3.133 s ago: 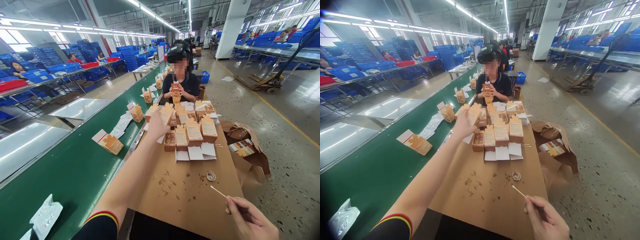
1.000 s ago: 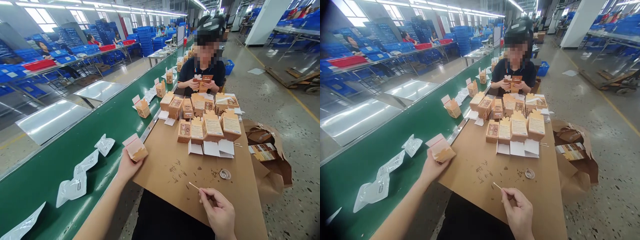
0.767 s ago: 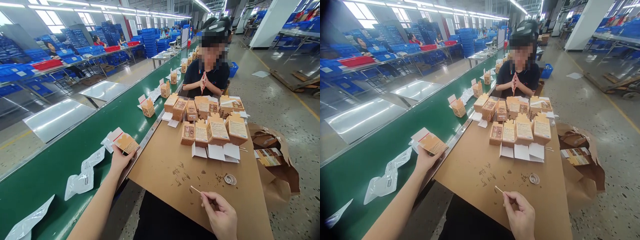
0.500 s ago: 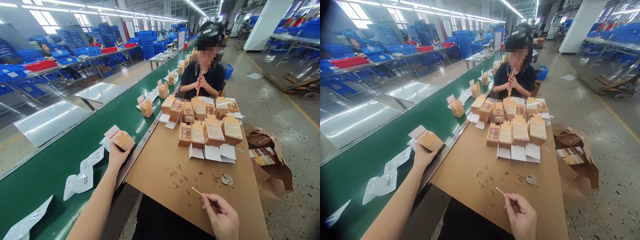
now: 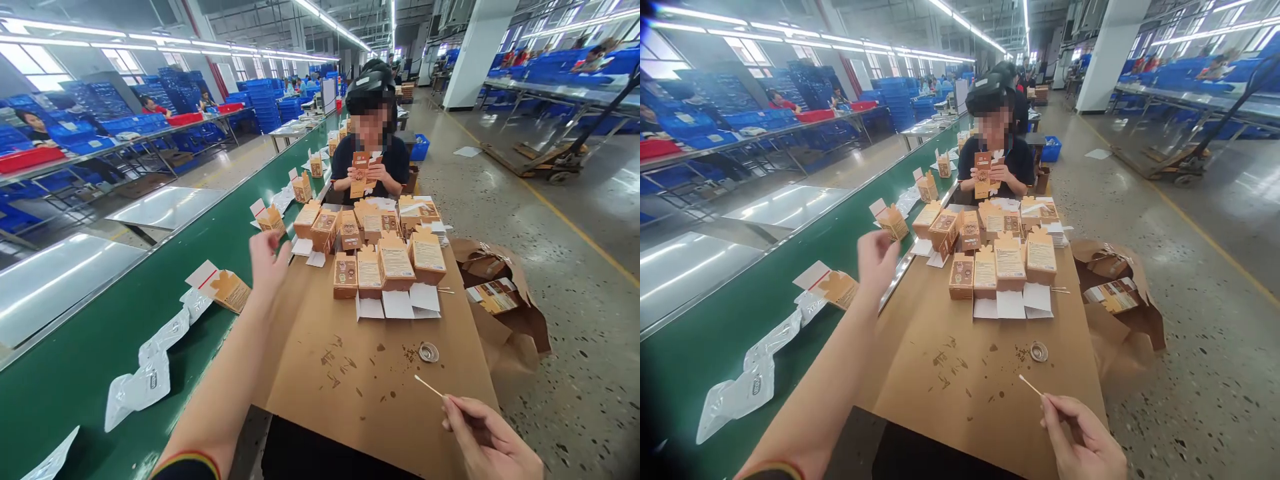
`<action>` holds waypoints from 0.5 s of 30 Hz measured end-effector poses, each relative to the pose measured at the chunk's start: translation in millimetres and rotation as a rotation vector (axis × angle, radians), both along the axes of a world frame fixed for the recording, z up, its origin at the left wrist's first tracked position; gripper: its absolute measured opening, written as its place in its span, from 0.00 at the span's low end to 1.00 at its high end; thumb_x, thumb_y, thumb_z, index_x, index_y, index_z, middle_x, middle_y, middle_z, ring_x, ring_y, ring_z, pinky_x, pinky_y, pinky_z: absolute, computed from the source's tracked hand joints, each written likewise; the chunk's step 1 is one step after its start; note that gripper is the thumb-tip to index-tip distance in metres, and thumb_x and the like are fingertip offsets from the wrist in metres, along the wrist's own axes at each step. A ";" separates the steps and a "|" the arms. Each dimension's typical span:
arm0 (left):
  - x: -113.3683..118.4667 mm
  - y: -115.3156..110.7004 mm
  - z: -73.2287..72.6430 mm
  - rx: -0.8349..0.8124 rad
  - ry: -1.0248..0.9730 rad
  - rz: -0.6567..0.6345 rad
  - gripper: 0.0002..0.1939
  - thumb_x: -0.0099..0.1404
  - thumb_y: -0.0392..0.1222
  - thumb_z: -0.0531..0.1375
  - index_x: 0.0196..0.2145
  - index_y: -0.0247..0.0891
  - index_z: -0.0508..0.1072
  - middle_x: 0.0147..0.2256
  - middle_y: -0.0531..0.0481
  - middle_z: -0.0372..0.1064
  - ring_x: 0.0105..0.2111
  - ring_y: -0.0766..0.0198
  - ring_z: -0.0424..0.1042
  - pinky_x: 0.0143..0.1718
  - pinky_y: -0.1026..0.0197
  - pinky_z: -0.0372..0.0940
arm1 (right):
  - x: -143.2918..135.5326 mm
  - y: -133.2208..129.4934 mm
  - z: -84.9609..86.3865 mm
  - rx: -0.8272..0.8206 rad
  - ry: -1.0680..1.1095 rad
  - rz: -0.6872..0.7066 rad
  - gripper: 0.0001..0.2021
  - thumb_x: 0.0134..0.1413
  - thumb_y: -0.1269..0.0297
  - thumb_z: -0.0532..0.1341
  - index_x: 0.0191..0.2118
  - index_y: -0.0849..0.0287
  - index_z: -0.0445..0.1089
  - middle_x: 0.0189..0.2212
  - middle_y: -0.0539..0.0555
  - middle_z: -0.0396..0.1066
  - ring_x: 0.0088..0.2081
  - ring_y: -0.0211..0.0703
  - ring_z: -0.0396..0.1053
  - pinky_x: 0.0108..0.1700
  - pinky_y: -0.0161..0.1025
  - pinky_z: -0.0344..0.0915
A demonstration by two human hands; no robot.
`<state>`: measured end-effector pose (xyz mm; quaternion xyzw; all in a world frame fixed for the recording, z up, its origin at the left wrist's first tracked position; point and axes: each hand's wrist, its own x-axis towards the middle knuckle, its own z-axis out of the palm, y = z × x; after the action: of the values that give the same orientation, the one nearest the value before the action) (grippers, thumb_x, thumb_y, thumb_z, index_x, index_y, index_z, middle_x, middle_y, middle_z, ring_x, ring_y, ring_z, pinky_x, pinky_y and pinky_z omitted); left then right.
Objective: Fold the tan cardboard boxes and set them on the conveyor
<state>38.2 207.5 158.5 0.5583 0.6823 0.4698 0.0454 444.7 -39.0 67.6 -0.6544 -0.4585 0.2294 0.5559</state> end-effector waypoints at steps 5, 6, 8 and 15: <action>75.7 117.2 43.2 -0.436 0.330 -0.091 0.36 0.76 0.57 0.65 0.71 0.30 0.74 0.71 0.17 0.73 0.76 0.23 0.67 0.76 0.30 0.63 | -11.4 11.1 10.5 0.120 0.015 0.090 0.26 0.64 0.34 0.81 0.30 0.53 0.88 0.24 0.56 0.81 0.23 0.47 0.80 0.30 0.38 0.84; 85.9 125.7 42.4 -0.469 0.347 -0.103 0.39 0.73 0.57 0.68 0.72 0.28 0.73 0.72 0.14 0.72 0.77 0.20 0.65 0.75 0.29 0.62 | -12.3 10.3 10.8 0.124 0.018 0.079 0.25 0.64 0.35 0.81 0.31 0.53 0.88 0.24 0.56 0.81 0.24 0.47 0.81 0.31 0.38 0.85; 99.0 131.4 36.2 -0.506 0.370 -0.127 0.44 0.68 0.54 0.72 0.73 0.25 0.72 0.73 0.10 0.70 0.78 0.15 0.64 0.75 0.27 0.61 | -11.8 6.6 10.0 0.112 0.020 0.061 0.24 0.64 0.37 0.82 0.33 0.53 0.89 0.25 0.56 0.82 0.25 0.48 0.82 0.32 0.38 0.85; 78.6 102.8 38.4 -0.548 0.391 -0.107 0.50 0.64 0.48 0.73 0.78 0.30 0.66 0.71 0.12 0.73 0.75 0.15 0.68 0.74 0.24 0.62 | 0.1 -2.7 9.7 0.072 -0.027 -0.079 0.25 0.62 0.34 0.82 0.33 0.52 0.88 0.27 0.55 0.83 0.26 0.48 0.80 0.33 0.40 0.83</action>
<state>116.8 310.3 196.9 0.6400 0.7485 0.1502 0.0866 444.8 -41.7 77.3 -0.6545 -0.4479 0.1818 0.5814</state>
